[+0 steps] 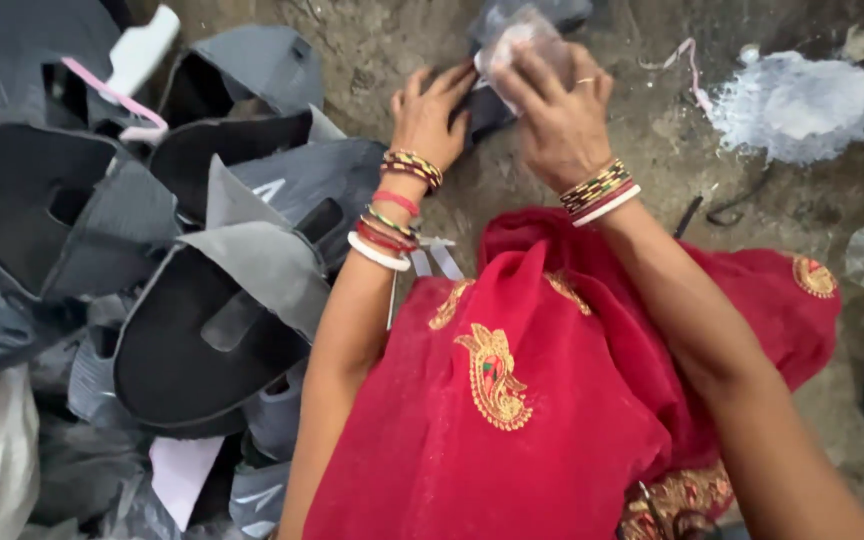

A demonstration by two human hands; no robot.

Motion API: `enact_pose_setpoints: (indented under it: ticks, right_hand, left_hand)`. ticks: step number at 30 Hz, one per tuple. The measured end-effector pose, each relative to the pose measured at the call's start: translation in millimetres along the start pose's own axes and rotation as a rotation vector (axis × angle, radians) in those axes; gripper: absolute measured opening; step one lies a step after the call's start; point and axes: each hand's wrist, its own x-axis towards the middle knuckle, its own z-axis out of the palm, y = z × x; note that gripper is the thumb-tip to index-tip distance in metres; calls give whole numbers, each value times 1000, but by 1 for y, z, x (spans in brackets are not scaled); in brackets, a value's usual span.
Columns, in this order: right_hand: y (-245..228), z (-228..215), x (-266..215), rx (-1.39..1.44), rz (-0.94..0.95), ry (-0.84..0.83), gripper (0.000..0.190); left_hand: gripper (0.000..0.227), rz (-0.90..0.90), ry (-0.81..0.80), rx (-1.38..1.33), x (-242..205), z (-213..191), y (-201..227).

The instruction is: The person applies adhesive to shoe upper components using a sponge.

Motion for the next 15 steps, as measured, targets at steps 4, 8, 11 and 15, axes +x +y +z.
enact_pose_setpoints:
  ticks: [4,8,11,15]
  right_hand:
    - [25,5,28,-107,34,258,49]
    - [75,11,55,176,293,159,32]
    - [70,-32,16,672,334,368,31]
    - [71,-68,-80,808,403,482,47]
  left_hand:
    - [54,35,45,-16,-10,19,-12]
    - [53,-52,196,-220,-11,10,-13]
    - [55,-289,260,-351,-13,-16,8]
    - [38,-299,140,-206,-3,-56,27]
